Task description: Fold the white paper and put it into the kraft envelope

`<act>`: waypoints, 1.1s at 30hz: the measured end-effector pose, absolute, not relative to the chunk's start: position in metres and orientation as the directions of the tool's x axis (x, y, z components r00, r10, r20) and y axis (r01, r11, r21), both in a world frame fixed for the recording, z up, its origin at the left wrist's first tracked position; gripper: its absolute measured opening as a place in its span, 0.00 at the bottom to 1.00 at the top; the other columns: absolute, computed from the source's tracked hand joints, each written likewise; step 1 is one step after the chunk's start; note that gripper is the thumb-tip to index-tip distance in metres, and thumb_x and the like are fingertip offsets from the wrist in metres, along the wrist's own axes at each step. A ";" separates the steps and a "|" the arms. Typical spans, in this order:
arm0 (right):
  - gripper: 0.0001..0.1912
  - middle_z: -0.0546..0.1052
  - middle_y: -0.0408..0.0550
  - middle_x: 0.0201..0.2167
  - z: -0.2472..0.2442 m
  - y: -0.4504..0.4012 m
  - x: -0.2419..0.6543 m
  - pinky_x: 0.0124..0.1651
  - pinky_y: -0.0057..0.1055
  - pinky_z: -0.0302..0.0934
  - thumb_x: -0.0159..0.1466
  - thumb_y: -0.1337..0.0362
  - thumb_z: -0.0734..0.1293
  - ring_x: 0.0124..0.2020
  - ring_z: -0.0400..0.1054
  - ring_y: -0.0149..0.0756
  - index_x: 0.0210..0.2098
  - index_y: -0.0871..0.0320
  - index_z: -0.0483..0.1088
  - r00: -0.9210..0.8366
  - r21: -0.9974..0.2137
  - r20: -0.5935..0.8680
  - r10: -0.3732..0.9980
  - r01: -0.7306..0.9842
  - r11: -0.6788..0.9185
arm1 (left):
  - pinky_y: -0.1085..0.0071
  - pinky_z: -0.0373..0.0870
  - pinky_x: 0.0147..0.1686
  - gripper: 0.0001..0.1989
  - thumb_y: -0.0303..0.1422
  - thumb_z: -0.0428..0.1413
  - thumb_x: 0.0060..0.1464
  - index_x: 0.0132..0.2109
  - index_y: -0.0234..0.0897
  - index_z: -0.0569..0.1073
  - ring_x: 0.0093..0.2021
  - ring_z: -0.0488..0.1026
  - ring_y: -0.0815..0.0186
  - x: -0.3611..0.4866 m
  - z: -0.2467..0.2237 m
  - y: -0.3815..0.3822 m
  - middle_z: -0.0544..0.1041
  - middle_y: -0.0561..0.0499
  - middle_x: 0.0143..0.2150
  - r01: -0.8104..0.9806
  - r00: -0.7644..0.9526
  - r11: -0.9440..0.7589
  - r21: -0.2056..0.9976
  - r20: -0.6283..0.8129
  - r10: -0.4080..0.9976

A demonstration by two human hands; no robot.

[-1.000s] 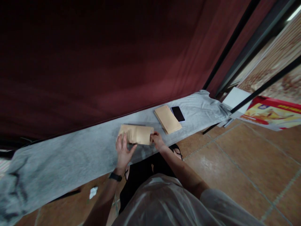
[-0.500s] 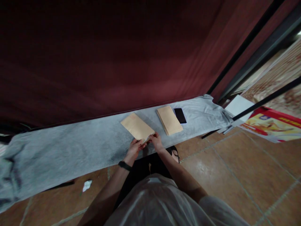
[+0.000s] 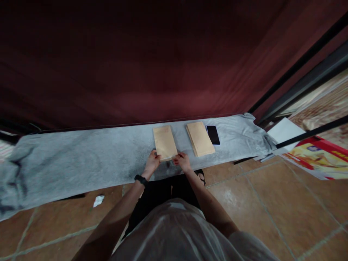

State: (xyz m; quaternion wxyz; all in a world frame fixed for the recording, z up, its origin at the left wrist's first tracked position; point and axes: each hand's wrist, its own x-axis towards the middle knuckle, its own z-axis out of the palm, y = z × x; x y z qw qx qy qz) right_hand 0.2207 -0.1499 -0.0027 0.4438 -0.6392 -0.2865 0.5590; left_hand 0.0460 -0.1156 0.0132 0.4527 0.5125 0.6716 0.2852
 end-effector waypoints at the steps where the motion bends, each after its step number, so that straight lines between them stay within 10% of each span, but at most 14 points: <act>1: 0.06 0.75 0.41 0.19 -0.003 -0.150 0.222 0.21 0.27 0.64 0.60 0.60 0.66 0.17 0.67 0.31 0.30 0.55 0.68 0.199 -0.888 -0.460 0.866 -0.093 -0.450 | 0.70 0.65 0.28 0.14 0.30 0.54 0.53 0.49 0.37 0.69 0.23 0.71 0.65 0.044 0.013 -0.116 0.73 0.56 0.26 0.466 -0.073 0.299 0.833 -0.300 0.951; 7: 0.04 0.75 0.44 0.21 -0.001 -0.155 0.228 0.31 0.30 0.65 0.63 0.65 0.66 0.25 0.71 0.37 0.32 0.56 0.72 0.220 -0.885 -0.403 0.889 0.155 -0.439 | 0.66 0.69 0.37 0.21 0.31 0.55 0.56 0.57 0.37 0.68 0.36 0.79 0.56 0.037 0.021 -0.121 0.79 0.47 0.34 0.646 -0.093 0.239 0.725 -0.235 0.967; 14: 0.20 0.70 0.57 0.61 0.003 -0.160 0.233 0.63 0.41 0.58 0.68 0.68 0.62 0.62 0.64 0.46 0.59 0.55 0.69 -0.010 -0.719 0.100 0.995 0.690 0.079 | 0.62 0.72 0.42 0.24 0.36 0.50 0.64 0.65 0.37 0.63 0.44 0.79 0.51 0.038 0.032 -0.136 0.80 0.40 0.44 0.900 -0.045 0.118 0.419 -0.179 0.983; 22: 0.18 0.70 0.51 0.63 -0.008 -0.156 0.237 0.68 0.44 0.53 0.71 0.65 0.62 0.64 0.61 0.42 0.58 0.53 0.71 -0.206 -0.642 0.169 0.964 0.719 0.267 | 0.56 0.59 0.65 0.24 0.31 0.52 0.62 0.65 0.41 0.66 0.67 0.61 0.53 0.031 0.019 -0.135 0.65 0.42 0.67 0.801 0.400 -0.406 0.439 0.111 0.910; 33: 0.20 0.70 0.54 0.64 -0.016 -0.155 0.236 0.67 0.43 0.55 0.69 0.65 0.63 0.65 0.62 0.42 0.60 0.56 0.70 -0.178 -0.626 0.241 0.954 0.722 0.293 | 0.54 0.67 0.58 0.24 0.20 0.47 0.60 0.61 0.40 0.70 0.65 0.65 0.52 0.038 0.024 -0.138 0.71 0.40 0.63 0.797 0.589 -0.587 0.142 0.032 0.807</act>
